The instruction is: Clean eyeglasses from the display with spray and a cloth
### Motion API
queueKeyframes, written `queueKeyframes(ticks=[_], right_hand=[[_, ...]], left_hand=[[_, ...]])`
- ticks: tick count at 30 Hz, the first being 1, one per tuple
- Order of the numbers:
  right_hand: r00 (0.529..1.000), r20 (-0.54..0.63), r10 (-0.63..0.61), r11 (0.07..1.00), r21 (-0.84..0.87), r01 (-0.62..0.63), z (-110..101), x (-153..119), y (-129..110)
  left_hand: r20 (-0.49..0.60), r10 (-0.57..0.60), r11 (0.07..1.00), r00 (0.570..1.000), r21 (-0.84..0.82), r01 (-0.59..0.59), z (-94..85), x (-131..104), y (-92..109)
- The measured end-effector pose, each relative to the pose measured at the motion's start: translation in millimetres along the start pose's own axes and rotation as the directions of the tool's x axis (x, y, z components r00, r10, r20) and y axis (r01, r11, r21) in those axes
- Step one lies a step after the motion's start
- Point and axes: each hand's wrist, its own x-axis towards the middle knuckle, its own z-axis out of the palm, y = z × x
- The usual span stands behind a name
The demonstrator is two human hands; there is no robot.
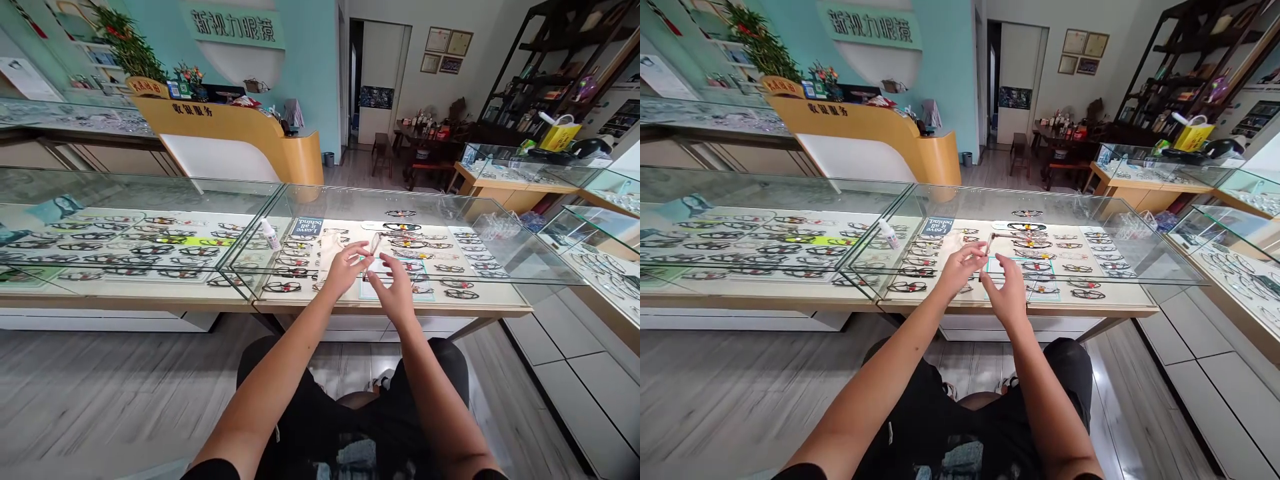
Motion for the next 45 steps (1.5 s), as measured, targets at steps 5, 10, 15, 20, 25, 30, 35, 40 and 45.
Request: queueKeyframes(ticks=[5, 10, 15, 20, 25, 30, 35, 40, 45], right_hand=[[0.984, 0.175, -0.033, 0.993, 0.117, 0.013, 9, -24, -3], [0.979, 0.203, -0.009, 0.983, 0.183, -0.029, 17, -59, -13], [0.977, 0.208, 0.045, 0.984, 0.16, -0.08, 17, -68, -21], [0.98, 0.178, 0.091, 0.977, 0.173, -0.122, 4, -66, -27], [0.98, 0.17, 0.102, 0.985, 0.118, -0.123, -22, -72, -32], [0.985, 0.144, 0.089, 0.991, 0.09, -0.103, -44, -80, -33], [0.985, 0.134, 0.112, 0.986, 0.109, -0.127, -55, -80, -32], [0.983, 0.133, 0.125, 0.982, 0.122, -0.142, -58, -77, -31], [0.982, 0.132, 0.136, 0.979, 0.133, -0.153, -59, -76, -30]], left_hand=[[0.005, -0.118, 0.985, 0.993, -0.124, 0.118, -4.9, -53, 17], [0.007, -0.199, 0.972, 0.98, -0.122, 0.199, -17.4, -90, 27], [0.055, -0.125, 0.987, 0.991, 0.105, 0.118, -23.7, -106, 49], [-0.008, 0.06, 0.932, 0.998, 0.358, -0.053, -39.2, -104, 72], [-0.512, 0.35, 0.848, 0.784, 0.529, -0.033, -103.6, -52, 52], [-0.707, 0.214, 0.857, 0.674, 0.467, 0.217, -169.6, 11, 7], [-0.677, 0.009, 0.887, 0.736, 0.345, 0.307, -190.3, 37, -17], [-0.625, -0.025, 0.896, 0.78, 0.333, 0.295, -193.8, 37, -17], [-0.517, 0.017, 0.945, 0.856, 0.289, 0.156, -186.9, 15, 0]])
